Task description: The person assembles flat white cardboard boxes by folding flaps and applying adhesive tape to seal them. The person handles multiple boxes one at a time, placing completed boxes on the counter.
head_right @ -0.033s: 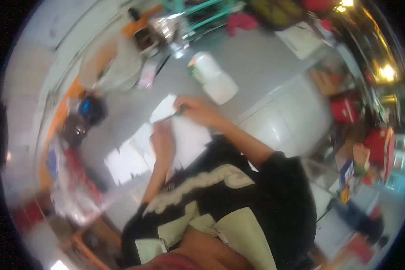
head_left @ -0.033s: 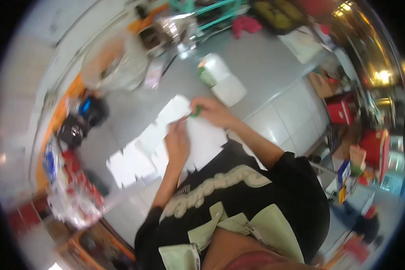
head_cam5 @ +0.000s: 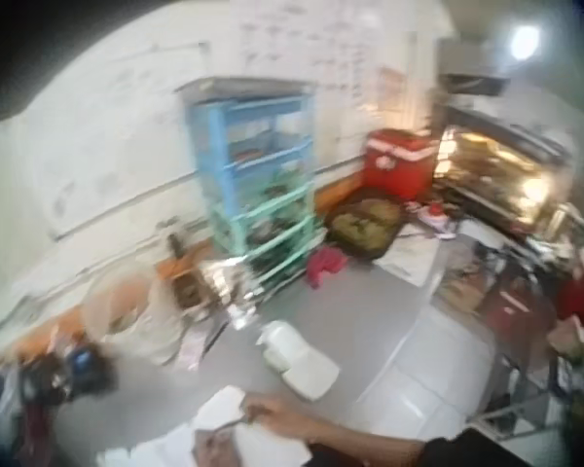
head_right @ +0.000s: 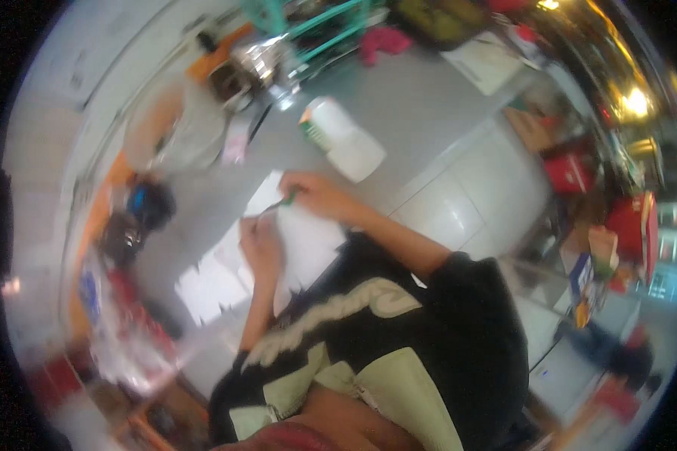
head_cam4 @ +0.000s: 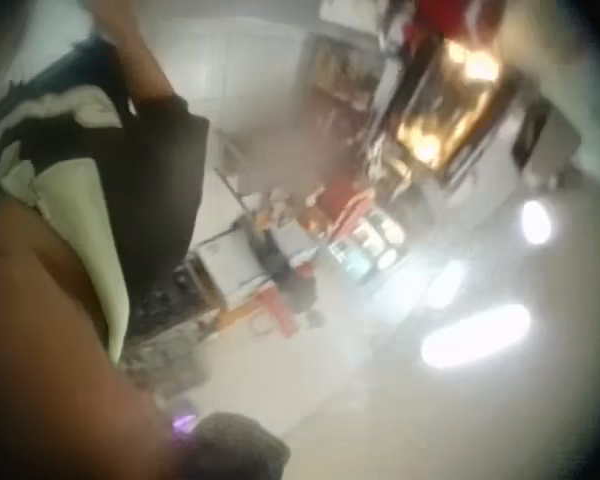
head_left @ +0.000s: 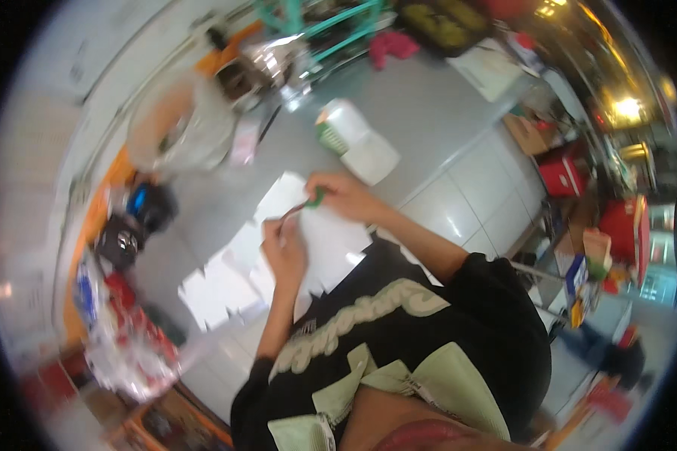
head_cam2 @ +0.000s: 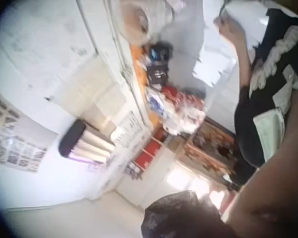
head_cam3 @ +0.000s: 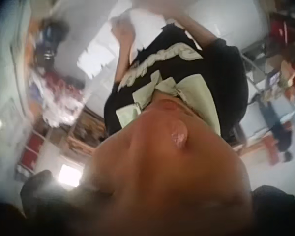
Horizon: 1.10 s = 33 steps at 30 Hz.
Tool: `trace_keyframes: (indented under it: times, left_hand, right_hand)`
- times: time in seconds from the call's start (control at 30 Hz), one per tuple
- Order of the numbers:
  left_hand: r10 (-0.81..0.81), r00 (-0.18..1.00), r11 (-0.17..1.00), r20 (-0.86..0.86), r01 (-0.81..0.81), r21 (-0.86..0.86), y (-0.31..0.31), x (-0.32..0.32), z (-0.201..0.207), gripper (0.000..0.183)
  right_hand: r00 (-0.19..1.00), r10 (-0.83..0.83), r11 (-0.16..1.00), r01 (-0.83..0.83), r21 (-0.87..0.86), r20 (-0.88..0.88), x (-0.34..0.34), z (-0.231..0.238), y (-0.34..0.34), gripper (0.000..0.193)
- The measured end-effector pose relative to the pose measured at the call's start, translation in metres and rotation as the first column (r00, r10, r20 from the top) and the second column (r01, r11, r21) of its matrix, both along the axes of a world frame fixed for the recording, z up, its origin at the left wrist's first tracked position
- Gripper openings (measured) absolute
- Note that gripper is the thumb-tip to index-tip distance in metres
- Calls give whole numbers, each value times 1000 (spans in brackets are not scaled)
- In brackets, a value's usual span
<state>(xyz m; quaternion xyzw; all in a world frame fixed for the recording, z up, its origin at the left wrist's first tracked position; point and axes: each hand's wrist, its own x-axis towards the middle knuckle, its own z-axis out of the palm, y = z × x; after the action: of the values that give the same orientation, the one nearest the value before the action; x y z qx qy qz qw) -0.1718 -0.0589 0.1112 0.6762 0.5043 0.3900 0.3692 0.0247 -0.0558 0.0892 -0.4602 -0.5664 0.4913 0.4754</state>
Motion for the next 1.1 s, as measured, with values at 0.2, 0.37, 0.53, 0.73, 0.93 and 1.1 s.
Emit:
trace_keyframes:
  times: [0.2,0.37,0.53,0.73,0.93,1.1]
  left_hand:
    - [-56,930,873,362,221,-434,36,-1,50,18]
    - [14,899,847,439,222,-482,37,6,67,16]
    - [54,848,854,528,234,-464,28,0,61,15]
    - [-130,991,954,17,121,273,20,15,72,7]
    - [-28,909,997,416,58,-57,31,-3,109,57]
    - [-20,832,941,555,203,-269,31,-7,21,61]
  right_hand:
    - [900,-124,946,-19,324,417,-9,61,-11,9]
    - [933,-243,952,177,248,267,-36,77,-14,12]
    - [948,-317,886,294,358,7,-36,74,-11,13]
    - [933,-252,925,310,219,-256,-47,76,-6,19]
    - [999,14,993,-19,116,42,5,42,18,41]
    - [868,-442,832,301,466,228,-49,70,18,67]
